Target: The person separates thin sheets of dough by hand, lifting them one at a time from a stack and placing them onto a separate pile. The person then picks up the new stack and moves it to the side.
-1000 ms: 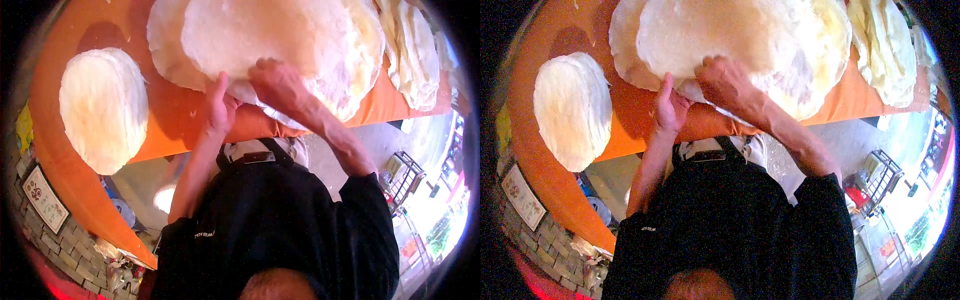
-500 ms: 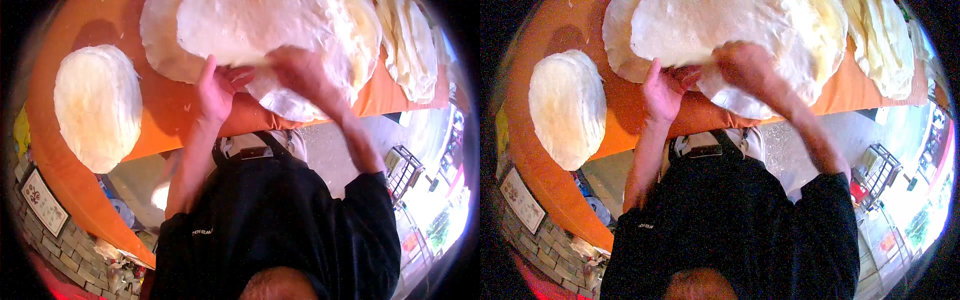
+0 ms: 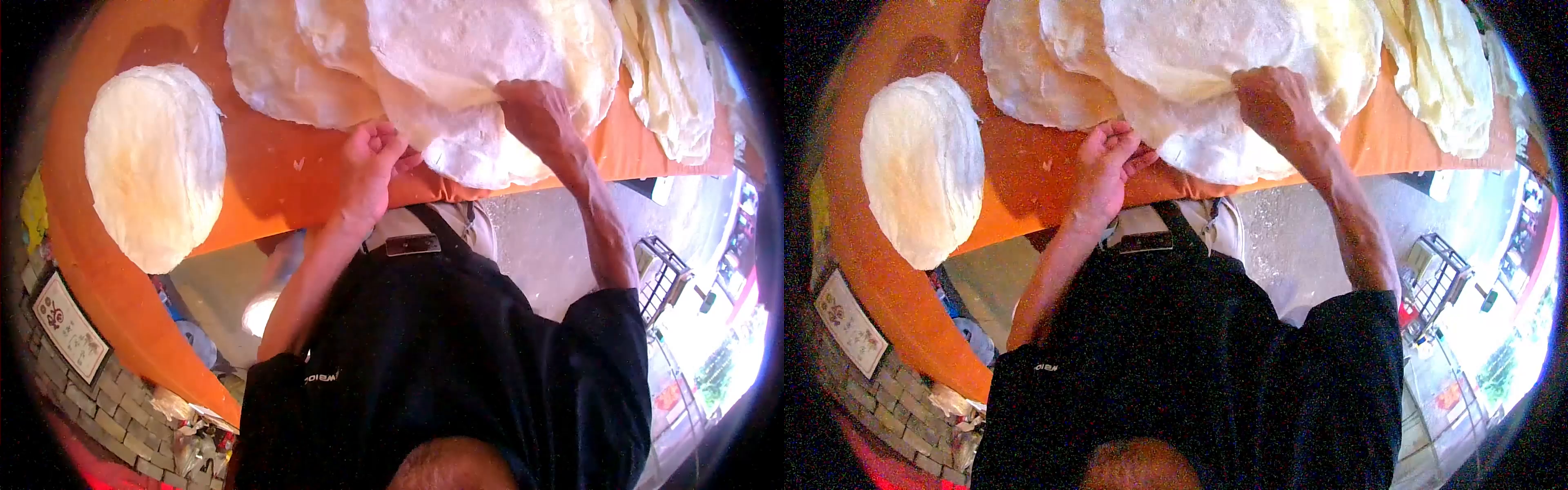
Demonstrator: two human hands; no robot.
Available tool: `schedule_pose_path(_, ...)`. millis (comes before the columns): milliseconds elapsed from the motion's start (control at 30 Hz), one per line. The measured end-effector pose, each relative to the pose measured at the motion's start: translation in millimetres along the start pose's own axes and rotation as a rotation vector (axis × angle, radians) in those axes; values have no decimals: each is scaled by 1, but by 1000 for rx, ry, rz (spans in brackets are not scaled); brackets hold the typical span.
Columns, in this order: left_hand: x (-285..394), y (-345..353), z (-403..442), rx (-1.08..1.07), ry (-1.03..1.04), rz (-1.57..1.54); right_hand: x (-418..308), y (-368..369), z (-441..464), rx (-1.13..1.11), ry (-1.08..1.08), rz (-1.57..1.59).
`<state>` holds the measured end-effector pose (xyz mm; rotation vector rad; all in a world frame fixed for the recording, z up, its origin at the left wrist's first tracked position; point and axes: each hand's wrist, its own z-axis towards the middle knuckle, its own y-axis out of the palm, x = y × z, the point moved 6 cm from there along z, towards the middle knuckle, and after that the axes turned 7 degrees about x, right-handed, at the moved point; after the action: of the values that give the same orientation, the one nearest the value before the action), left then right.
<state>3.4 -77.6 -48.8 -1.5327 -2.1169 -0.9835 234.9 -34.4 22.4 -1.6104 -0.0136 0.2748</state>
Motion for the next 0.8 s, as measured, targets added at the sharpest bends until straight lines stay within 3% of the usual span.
schedule_pose_path(100, -8, 3, -6, 9, -89, -77, -5, -18, -14, 94, 38, 15)
schedule_pose_path(333, -27, 14, -9, -90, -70, 218, -7, -3, -61, 78, 34, 154)
schedule_pose_path(433, -18, 20, -16, 3, 56, 405, -2, 0, -75, 50, 58, 177)
schedule_pose_path(533, -10, 23, -19, 22, 330, 708, -2, -1, -78, 55, 54, 207)
schedule_pose_path(633, -13, 32, -23, -11, 151, 403, -11, 1, -85, 96, 49, 248)
schedule_pose_path(667, -3, 39, -30, -33, 127, 501, -13, 5, -87, 113, 43, 266)
schedule_pose_path(800, -28, 29, -13, -89, -79, 249, -9, 20, -93, 101, 27, 276)
